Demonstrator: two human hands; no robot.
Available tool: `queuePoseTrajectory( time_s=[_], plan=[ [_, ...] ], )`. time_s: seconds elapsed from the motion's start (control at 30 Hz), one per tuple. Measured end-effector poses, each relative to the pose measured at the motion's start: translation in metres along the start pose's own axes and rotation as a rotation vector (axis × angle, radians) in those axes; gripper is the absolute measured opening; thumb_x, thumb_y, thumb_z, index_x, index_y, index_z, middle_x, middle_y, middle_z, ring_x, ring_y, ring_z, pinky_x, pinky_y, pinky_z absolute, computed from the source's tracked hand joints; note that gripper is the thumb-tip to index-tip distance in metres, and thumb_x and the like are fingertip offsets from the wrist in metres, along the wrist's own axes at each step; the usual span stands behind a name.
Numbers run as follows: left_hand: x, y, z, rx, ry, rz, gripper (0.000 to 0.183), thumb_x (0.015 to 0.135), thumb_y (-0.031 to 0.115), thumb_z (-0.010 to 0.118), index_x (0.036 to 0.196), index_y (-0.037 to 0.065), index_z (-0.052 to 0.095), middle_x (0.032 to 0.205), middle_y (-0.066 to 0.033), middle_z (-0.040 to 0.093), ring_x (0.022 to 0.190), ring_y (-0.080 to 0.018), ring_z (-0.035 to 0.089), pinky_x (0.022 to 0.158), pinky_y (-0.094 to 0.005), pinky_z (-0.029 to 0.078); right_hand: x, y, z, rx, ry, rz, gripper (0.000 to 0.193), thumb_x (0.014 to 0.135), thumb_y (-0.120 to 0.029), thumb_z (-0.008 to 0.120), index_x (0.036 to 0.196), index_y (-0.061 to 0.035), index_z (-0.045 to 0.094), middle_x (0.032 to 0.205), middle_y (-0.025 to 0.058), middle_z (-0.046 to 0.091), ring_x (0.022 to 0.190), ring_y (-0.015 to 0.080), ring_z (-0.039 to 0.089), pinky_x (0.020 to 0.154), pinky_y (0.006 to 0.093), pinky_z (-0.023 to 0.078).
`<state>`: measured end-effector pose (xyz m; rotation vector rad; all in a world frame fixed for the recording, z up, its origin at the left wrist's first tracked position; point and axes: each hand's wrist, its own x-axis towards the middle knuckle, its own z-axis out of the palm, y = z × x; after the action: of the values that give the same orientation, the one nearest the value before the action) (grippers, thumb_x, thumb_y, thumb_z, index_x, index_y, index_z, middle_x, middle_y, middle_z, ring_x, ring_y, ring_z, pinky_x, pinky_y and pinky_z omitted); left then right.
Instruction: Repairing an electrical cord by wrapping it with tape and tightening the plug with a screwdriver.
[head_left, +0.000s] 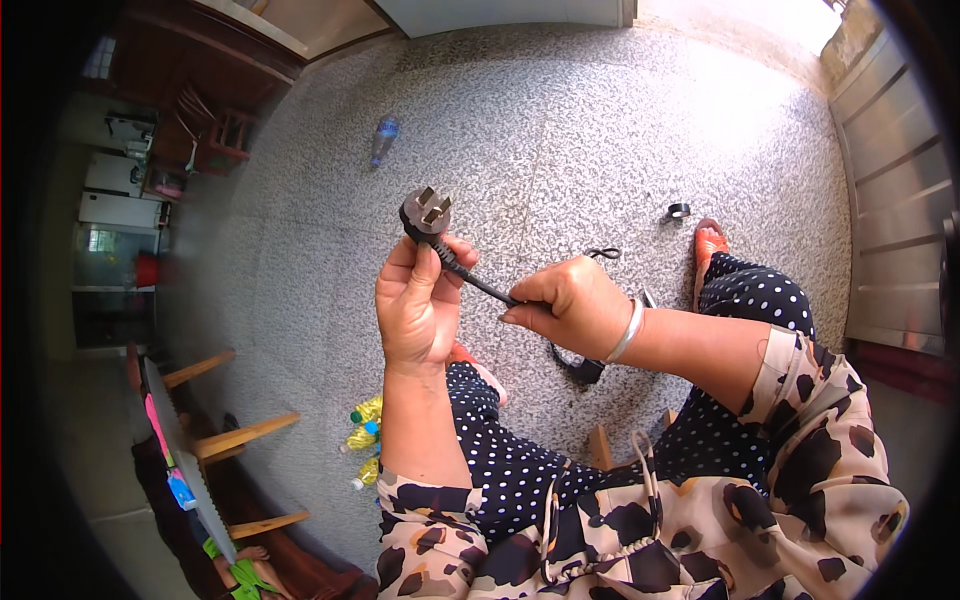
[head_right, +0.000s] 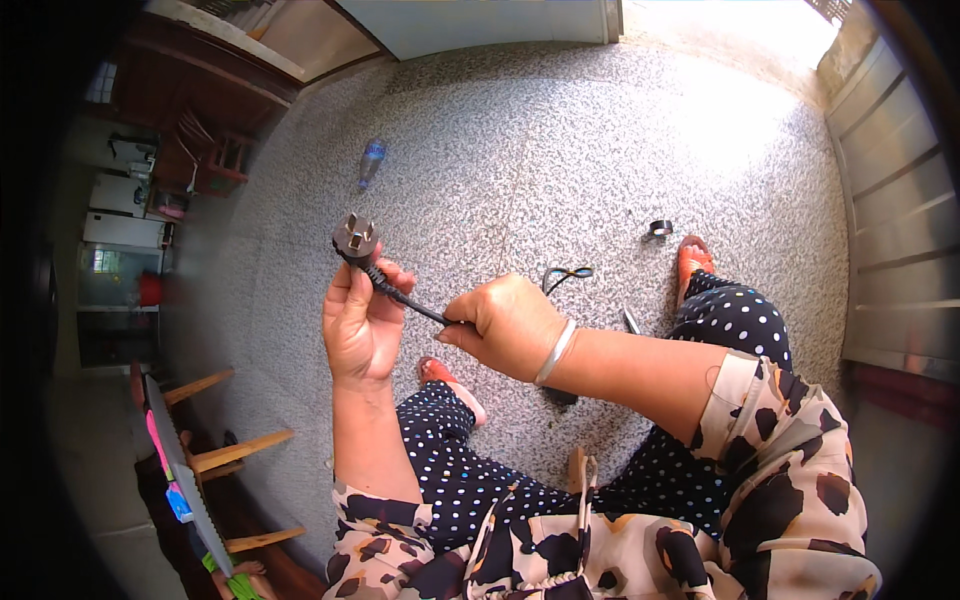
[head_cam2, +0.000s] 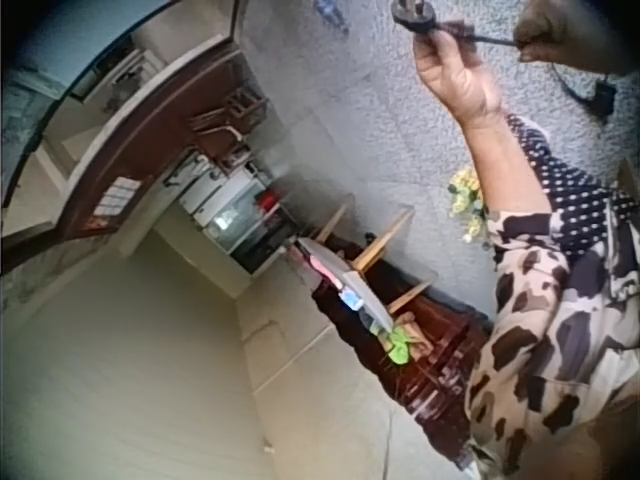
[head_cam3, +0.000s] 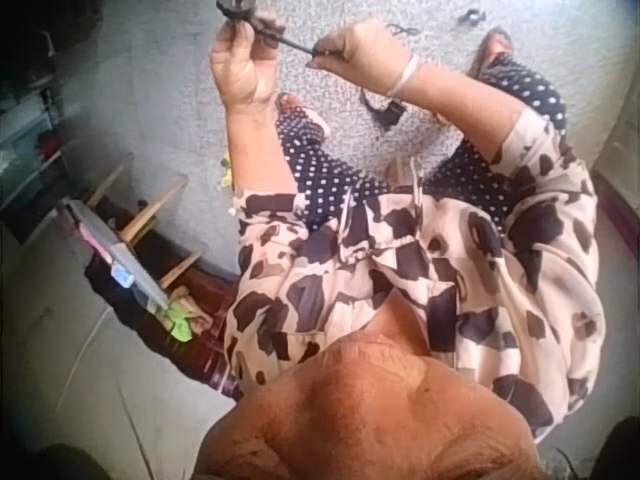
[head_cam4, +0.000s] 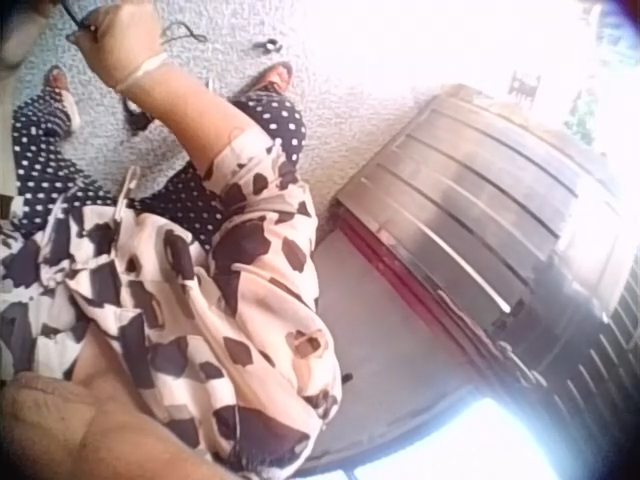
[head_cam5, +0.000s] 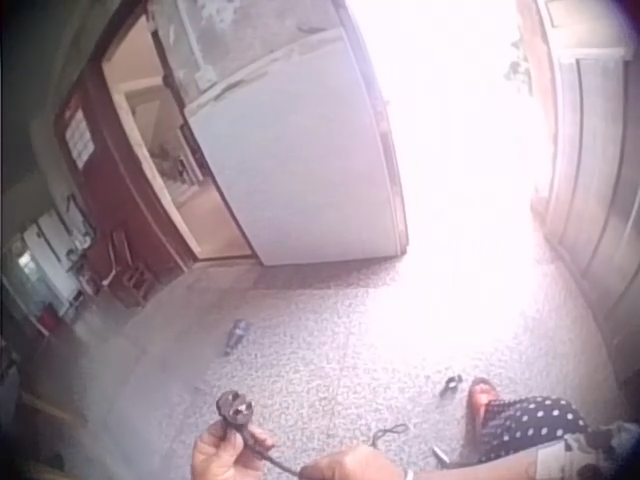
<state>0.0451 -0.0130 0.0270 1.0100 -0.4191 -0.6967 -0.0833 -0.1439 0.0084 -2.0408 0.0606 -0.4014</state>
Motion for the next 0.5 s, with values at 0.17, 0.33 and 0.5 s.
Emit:
queuePoseTrajectory(
  time_s=[0.17, 0.33, 0.5],
  plan=[
    [0.0008, 0.0011, -0.0017, -0.027, -0.059, -0.007, 0.023, 0.089, 0.015, 0.055, 0.109, 0.003, 0.058, 0.092, -0.0094, 0.062, 0.085, -0.0191, 0.058, 0.082, -0.0372, 0.048, -0.0022, 0.0, -0.0011, 0.006, -0.013, 0.009, 0.013, 0.073, -0.014, 0.071, 0.076, -0.0029, 0.065, 0.06, 0.0123, 0.059, 0.055, 0.0264, 0.06, 0.05, 0.0332, 0.046],
    [-0.0006, 0.0004, 0.0007, -0.039, -0.047, -0.028, 0.023, 0.088, 0.015, 0.056, 0.109, 0.005, 0.058, 0.094, -0.0105, 0.063, 0.086, -0.0197, 0.058, 0.082, -0.0369, 0.048, -0.0025, 0.0019, -0.0019, -0.011, -0.029, 0.007, 0.012, 0.073, -0.014, 0.07, 0.076, -0.0034, 0.065, 0.061, 0.0125, 0.059, 0.056, 0.0269, 0.06, 0.051, 0.0338, 0.047],
    [-0.0004, -0.0001, -0.0039, -0.029, -0.061, -0.041, 0.024, 0.086, 0.014, 0.059, 0.109, 0.007, 0.058, 0.095, -0.0105, 0.063, 0.083, -0.0196, 0.059, 0.083, -0.0367, 0.047, -0.0026, -0.0003, -0.0024, -0.03, -0.032, -0.02, 0.013, 0.074, -0.014, 0.07, 0.077, -0.0028, 0.064, 0.061, 0.0133, 0.058, 0.055, 0.0269, 0.06, 0.051, 0.0337, 0.046]
  ],
)
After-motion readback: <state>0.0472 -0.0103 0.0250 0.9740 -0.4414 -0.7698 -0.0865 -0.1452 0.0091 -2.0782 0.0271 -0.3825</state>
